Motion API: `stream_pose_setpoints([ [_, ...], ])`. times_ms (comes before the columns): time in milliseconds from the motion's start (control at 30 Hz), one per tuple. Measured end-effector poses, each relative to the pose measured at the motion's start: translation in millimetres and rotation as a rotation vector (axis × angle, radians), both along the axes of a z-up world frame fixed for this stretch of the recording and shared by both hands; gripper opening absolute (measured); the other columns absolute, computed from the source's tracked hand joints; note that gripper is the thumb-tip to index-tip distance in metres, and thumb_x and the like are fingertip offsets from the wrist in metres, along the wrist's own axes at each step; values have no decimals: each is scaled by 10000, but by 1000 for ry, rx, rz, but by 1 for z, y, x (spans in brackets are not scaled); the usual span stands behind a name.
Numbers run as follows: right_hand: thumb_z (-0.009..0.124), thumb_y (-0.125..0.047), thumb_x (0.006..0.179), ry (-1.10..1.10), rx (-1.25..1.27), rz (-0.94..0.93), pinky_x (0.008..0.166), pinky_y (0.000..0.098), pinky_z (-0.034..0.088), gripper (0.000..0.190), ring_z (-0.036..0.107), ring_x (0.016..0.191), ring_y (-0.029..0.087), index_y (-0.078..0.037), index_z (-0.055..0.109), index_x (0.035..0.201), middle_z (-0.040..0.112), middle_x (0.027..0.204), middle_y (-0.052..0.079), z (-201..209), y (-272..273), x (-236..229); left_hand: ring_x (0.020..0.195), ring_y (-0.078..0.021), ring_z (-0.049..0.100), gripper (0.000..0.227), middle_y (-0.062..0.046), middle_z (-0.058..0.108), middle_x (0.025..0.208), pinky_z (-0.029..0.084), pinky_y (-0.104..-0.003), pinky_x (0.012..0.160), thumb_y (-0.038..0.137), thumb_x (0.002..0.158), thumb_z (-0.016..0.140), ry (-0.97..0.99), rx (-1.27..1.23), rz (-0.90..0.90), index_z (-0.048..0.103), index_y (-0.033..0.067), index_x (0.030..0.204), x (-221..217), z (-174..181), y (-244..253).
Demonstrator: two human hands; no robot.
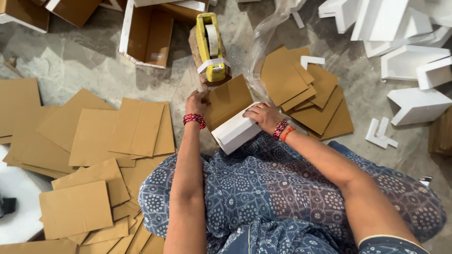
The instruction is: The person sits on the floor and assembles small cardboard boxes by inserting white foam inserts into the cardboard frames. They use a handheld tape dispenser to secure the edges of the boxes with clear tape. The person repeatedly picks up a cardboard piece, inserts the foam, and tapes the assembly.
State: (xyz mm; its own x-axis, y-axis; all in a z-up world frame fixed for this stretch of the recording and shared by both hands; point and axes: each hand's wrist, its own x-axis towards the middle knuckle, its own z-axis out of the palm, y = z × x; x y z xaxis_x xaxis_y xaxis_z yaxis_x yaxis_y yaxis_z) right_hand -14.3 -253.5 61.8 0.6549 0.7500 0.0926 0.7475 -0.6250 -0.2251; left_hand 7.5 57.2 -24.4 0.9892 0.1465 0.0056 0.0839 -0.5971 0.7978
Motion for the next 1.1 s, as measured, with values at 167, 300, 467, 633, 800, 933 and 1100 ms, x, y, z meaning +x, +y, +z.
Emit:
stream_pose_setpoints([
  [167,560,-124,961,39,-78,-58,1068,416,431,277,591,1218,187,-234,698,1174,667,1209,-44,-22,21,2,928,-353,680,434,-121,693,974,544,-440,835,57,721,823,-24,24,-15,775,198,1129,-5,4,1],
  [300,558,-175,988,-24,-19,-102,1097,494,390,332,520,1326,301,-102,591,1309,555,1449,134,-35,33,4,966,-339,689,384,-98,718,1020,550,-430,867,48,759,787,35,44,-17,792,208,1108,-4,-1,1],
  [467,489,-52,931,-275,-220,-182,1226,543,259,622,339,1522,365,-41,373,1542,380,1622,231,-67,57,25,1000,-289,726,348,-76,756,1096,567,-394,916,60,834,677,95,-15,-167,810,229,1107,-13,-4,-22],
  [633,482,-127,1017,-149,-142,-189,1274,569,245,527,445,1435,370,-47,407,1533,517,1460,203,-71,51,22,1054,-325,678,400,-100,717,1136,524,-470,870,381,853,809,311,176,-295,705,269,1222,-31,51,-46],
  [800,522,-159,1080,37,-234,-212,1238,530,315,397,569,1211,307,-182,533,1476,633,1189,104,-62,58,30,1075,-277,692,529,-37,724,1138,517,-499,891,261,850,777,292,435,-274,570,332,1333,-48,57,-66],
  [933,680,-140,825,25,221,-193,1138,531,347,600,572,1212,269,-140,608,1421,641,1239,107,-42,52,37,1069,-288,672,538,-39,712,1101,506,-498,873,235,807,800,248,440,-279,596,319,1297,-52,47,-62],
  [1100,883,-260,898,258,495,-657,1095,390,488,501,631,1228,248,-152,641,1324,674,1298,61,-63,-50,62,1068,-289,655,554,-41,704,1120,459,-512,893,227,766,820,294,544,-245,607,314,1270,-49,52,-70],
])
